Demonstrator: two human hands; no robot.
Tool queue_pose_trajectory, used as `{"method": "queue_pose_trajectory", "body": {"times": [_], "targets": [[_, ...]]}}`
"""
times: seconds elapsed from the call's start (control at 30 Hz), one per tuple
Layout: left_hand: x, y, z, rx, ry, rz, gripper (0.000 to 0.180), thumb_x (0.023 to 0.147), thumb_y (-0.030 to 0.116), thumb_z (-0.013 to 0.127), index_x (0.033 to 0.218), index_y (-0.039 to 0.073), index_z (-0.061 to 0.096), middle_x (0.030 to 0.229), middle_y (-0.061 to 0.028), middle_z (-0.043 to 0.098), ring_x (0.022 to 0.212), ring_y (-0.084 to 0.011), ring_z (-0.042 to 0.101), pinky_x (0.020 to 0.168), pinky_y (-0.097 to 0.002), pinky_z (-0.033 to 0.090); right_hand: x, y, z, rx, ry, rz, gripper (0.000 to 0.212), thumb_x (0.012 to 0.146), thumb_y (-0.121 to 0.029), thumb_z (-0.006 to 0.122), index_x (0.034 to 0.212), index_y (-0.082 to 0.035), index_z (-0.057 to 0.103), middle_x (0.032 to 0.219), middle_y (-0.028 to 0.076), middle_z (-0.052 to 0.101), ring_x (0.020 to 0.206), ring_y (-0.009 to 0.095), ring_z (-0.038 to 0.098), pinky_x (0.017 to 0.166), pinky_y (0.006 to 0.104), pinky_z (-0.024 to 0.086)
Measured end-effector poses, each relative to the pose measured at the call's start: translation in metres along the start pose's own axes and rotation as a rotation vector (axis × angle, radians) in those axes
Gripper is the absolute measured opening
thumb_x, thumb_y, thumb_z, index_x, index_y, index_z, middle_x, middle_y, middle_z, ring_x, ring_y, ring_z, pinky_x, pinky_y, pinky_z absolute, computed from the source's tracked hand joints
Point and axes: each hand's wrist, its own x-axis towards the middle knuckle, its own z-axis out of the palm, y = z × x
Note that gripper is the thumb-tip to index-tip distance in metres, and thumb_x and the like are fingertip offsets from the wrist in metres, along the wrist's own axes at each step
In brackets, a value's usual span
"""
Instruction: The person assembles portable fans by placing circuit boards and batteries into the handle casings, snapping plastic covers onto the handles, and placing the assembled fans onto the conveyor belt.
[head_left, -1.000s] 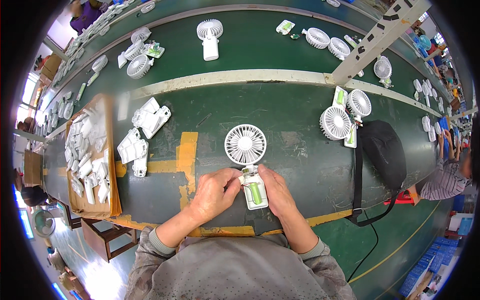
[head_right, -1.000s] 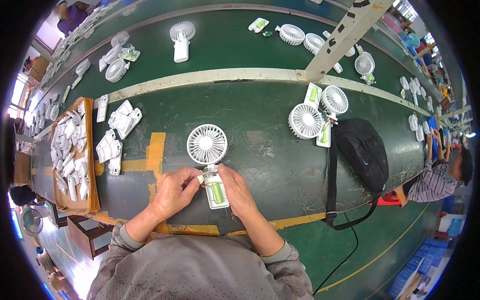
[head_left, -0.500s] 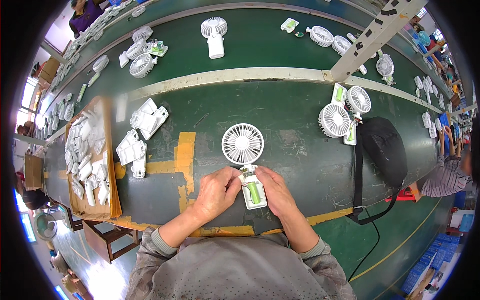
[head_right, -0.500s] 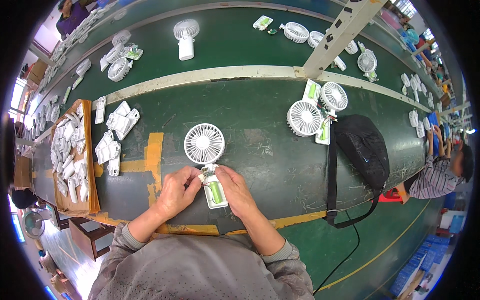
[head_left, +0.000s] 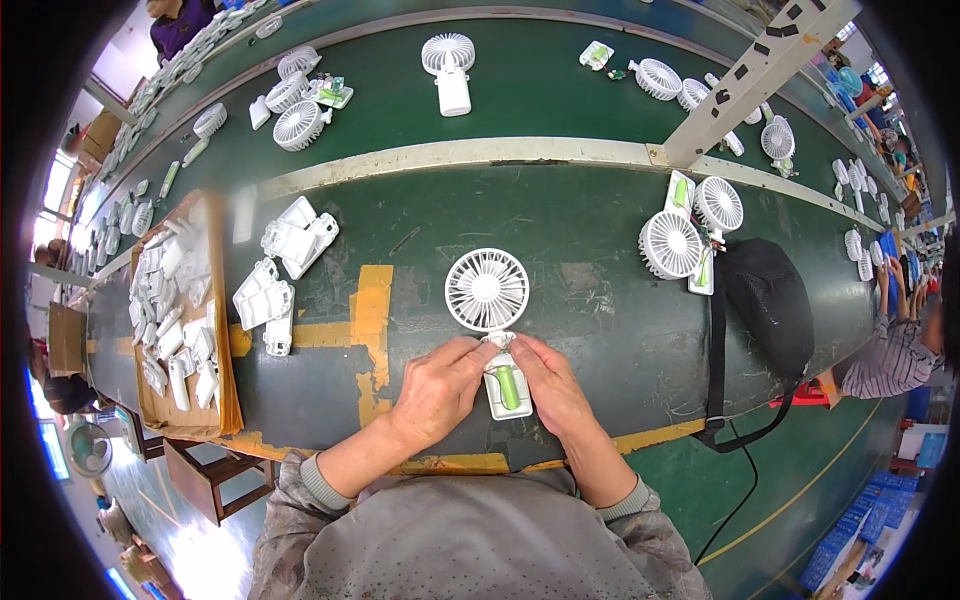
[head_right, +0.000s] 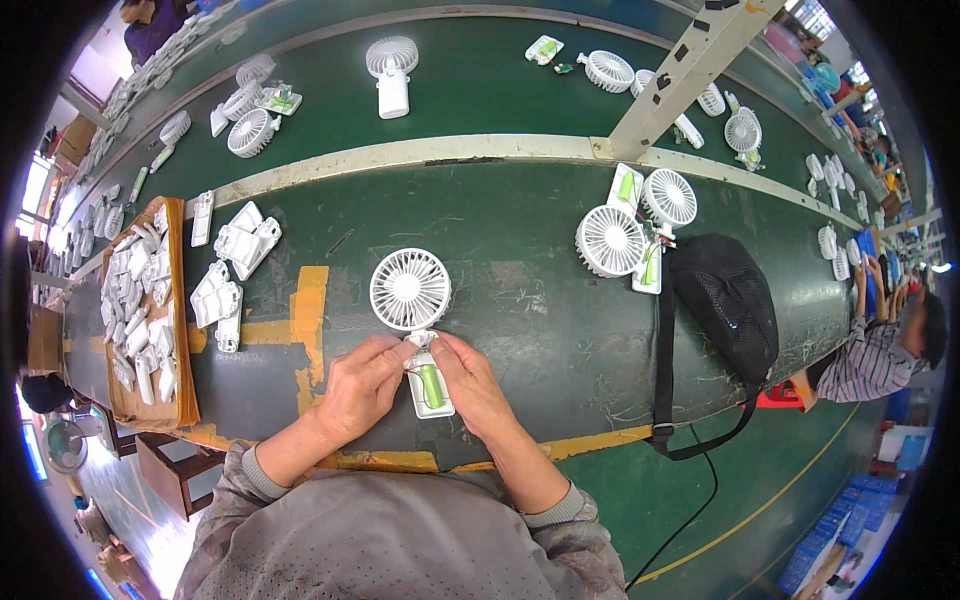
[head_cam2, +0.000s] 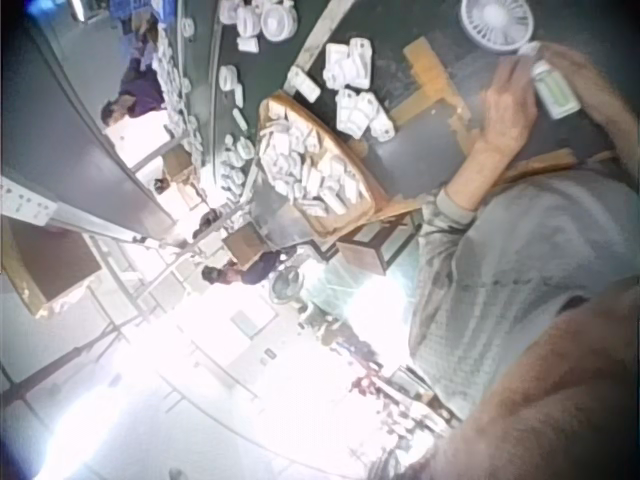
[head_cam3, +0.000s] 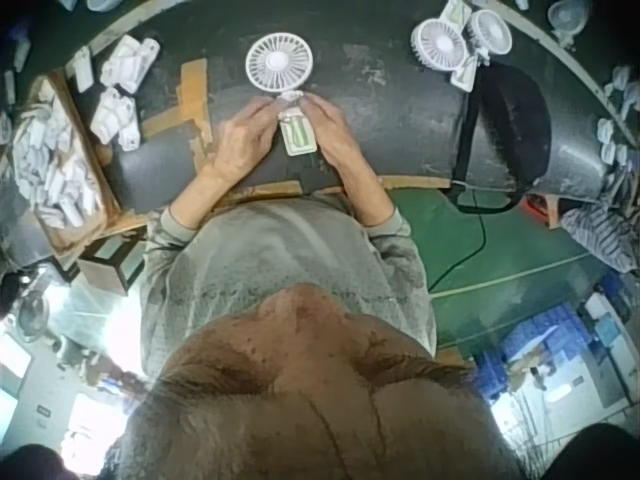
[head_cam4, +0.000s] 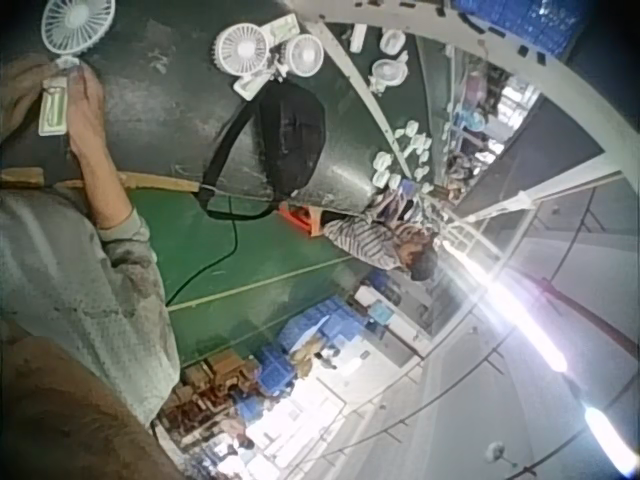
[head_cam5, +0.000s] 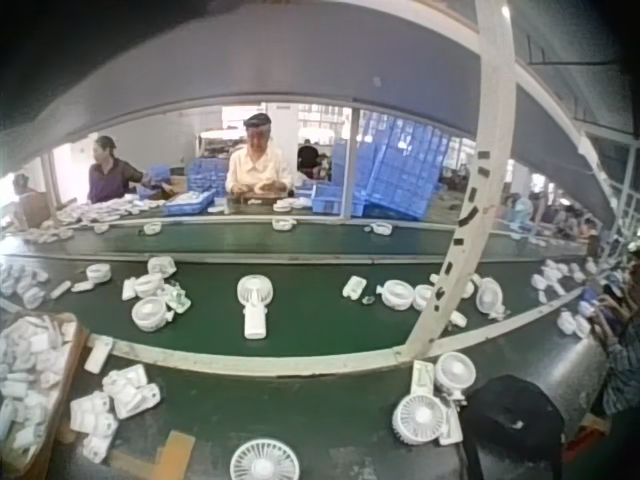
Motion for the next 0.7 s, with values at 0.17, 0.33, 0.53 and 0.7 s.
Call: {"method": "queue_pose_trajectory", "body": {"times": [0.17,0.33,0.53,0.7], "targets": [[-0.001,-0.002,-0.001,0.069,-0.056,0.096,0.034,0.068,-0.005,0.059,0.101,0.001,0.061,0.087,-0.0095,0.06,0.073,-0.0262,0.062,0.059,-0.0348,0.052,-0.004,-0.003,-0.007,-0.013,-0.167,-0.031,0.032,0.092,-0.009,0.049,0.122,0.002,0.047,0.106,0.003,0.057,0.091,0.007,0.054,0.076,0.0225,0.046],[0.0,0.0,-0.002,0.196,-0.145,0.168,0.036,0.067,-0.002,0.058,0.103,-0.001,0.058,0.093,-0.0097,0.056,0.077,-0.025,0.06,0.062,-0.0341,0.053,-0.002,-0.001,-0.003,-0.079,-0.176,-0.083,0.036,0.088,0.001,0.051,0.123,0.001,0.045,0.106,0.002,0.057,0.091,0.006,0.053,0.077,0.0212,0.045],[0.005,0.008,-0.006,0.217,-0.228,0.121,0.035,0.064,-0.005,0.057,0.099,-0.002,0.059,0.092,-0.0105,0.056,0.073,-0.0277,0.06,0.06,-0.0366,0.051,-0.003,0.003,-0.002,-0.158,-0.121,-0.113,0.036,0.088,0.001,0.051,0.123,0.0,0.046,0.1,0.0,0.057,0.086,0.004,0.051,0.072,0.0196,0.044],[0.014,0.005,-0.009,0.2,-0.313,0.18,0.034,0.066,0.0,0.056,0.099,-0.007,0.054,0.088,-0.012,0.052,0.078,-0.0272,0.057,0.062,-0.0367,0.052,-0.001,0.003,-0.002,-0.223,-0.113,-0.135,0.036,0.088,0.0,0.051,0.124,0.0,0.046,0.1,-0.001,0.057,0.085,0.004,0.05,0.071,0.0191,0.043]]}}
